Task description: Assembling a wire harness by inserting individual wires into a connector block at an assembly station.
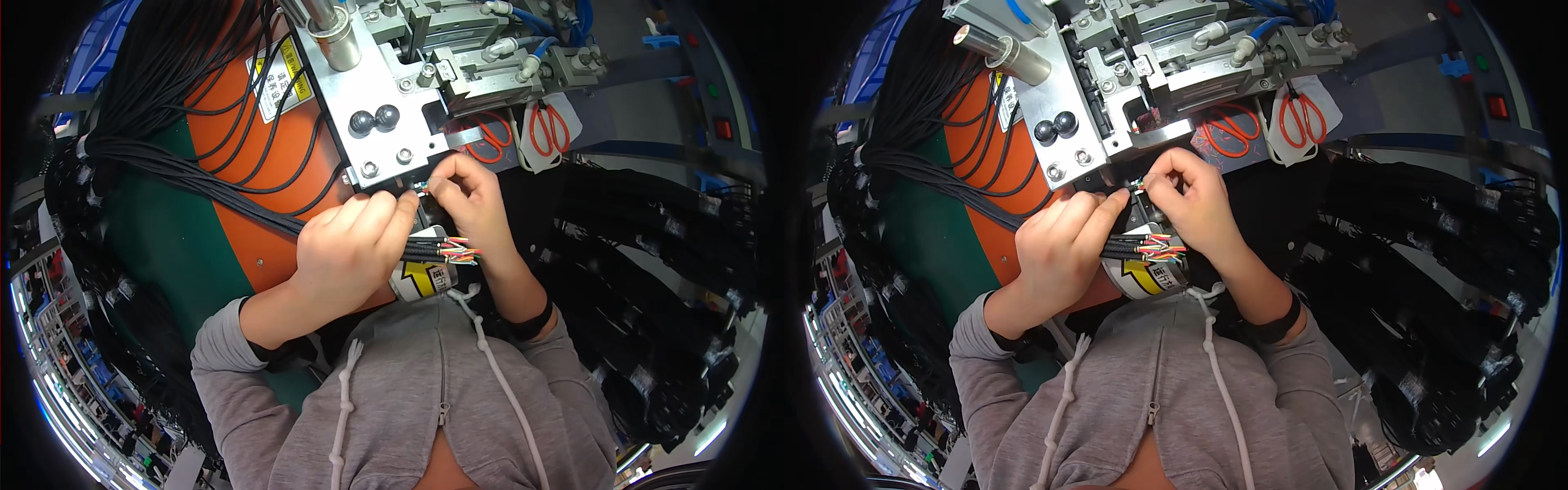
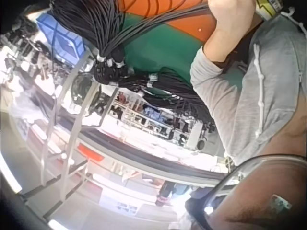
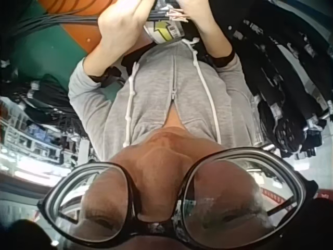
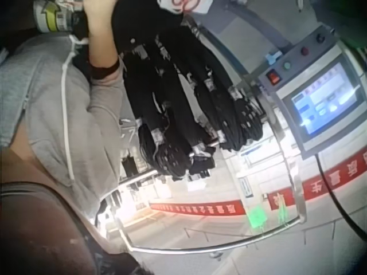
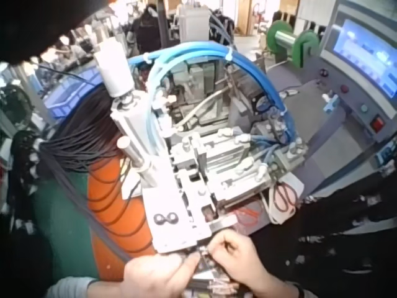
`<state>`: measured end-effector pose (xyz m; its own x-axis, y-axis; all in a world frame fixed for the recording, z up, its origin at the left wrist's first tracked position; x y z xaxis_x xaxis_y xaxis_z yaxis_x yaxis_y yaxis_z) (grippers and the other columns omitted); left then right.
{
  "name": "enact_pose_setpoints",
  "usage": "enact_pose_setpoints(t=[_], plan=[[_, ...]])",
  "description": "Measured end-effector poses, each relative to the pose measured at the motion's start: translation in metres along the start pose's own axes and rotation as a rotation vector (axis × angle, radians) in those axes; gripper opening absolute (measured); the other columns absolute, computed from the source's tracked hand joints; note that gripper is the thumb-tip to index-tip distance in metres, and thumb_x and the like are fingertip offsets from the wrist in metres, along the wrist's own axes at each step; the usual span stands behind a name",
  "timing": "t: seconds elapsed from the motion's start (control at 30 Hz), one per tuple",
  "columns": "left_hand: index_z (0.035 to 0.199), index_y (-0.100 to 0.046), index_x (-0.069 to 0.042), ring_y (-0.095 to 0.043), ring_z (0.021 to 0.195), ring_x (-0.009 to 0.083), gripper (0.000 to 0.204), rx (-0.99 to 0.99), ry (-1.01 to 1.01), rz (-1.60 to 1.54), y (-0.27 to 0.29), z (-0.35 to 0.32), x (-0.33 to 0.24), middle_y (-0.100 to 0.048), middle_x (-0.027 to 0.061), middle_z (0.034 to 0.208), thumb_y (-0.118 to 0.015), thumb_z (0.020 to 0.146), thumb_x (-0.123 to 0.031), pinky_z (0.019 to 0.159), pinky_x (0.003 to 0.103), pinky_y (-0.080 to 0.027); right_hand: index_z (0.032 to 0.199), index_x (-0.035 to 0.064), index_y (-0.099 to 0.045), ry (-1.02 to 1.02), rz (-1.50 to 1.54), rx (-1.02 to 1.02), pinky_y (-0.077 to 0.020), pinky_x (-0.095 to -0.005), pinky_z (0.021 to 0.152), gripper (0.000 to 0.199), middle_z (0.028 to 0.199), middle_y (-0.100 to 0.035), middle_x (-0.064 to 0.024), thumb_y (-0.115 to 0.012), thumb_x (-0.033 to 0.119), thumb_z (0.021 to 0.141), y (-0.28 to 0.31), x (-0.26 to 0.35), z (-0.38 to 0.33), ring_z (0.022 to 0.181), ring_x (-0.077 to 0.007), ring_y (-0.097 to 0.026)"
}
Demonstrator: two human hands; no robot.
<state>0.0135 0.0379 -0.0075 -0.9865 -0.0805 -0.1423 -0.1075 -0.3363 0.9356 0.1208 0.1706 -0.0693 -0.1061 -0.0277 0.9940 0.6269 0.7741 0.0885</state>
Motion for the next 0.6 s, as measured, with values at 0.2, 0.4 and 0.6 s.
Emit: enact_pose_setpoints(t=[0.2, 0.4, 0.6], plan=[[0.096, -0.068, -0.006, -0.055, 0.064, 0.0081, 0.028, -0.148, -0.005, -0.080, -0.008, -0.001, 0.006, -0.052, -0.0013, 0.075, -0.064, 0.069, -0.011, 0.048, 0.022, -0.038, 0.079, 0.0015, -0.056, 0.209, -0.115, -0.055, -0.0374, -0.0201, 0.061, 0.009, 0.074, -0.054, 0.0029, -0.064, 0.005, 0.083, -0.007, 0.007, 0.001, 0.069, -0.0033, -0.047], [0.094, -0.069, -0.006, -0.056, 0.063, 0.0079, 0.023, 0.017, 0.062, 0.085, 0.009, -0.009, -0.006, -0.054, -0.0009, 0.077, -0.065, 0.072, -0.010, 0.050, 0.023, -0.041, 0.082, 0.0006, -0.059, -0.001, 0.012, 0.000, -0.0432, -0.0237, 0.067, 0.007, 0.079, -0.059, -0.0023, -0.066, 0.004, 0.082, 0.002, 0.001, -0.001, 0.072, -0.0112, -0.055], [0.096, -0.069, -0.006, -0.054, 0.060, 0.0083, 0.021, 0.094, 0.148, 0.095, 0.012, -0.010, -0.002, -0.052, -0.0009, 0.075, -0.066, 0.075, -0.009, 0.050, 0.023, -0.040, 0.083, 0.0002, -0.066, 0.614, -0.028, 0.264, -0.0473, -0.0297, 0.070, 0.010, 0.078, -0.065, -0.0063, -0.071, 0.001, 0.075, 0.020, 0.021, 0.004, 0.073, -0.0193, -0.060]])
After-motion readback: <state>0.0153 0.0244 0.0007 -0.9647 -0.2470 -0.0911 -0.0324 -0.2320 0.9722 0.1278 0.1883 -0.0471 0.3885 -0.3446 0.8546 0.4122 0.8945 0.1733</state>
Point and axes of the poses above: each hand's wrist, its own z-axis towards the middle knuckle, its own y-axis out of the back of the hand, x = y × z, the point moved 1 cm from there along z, towards the middle knuckle
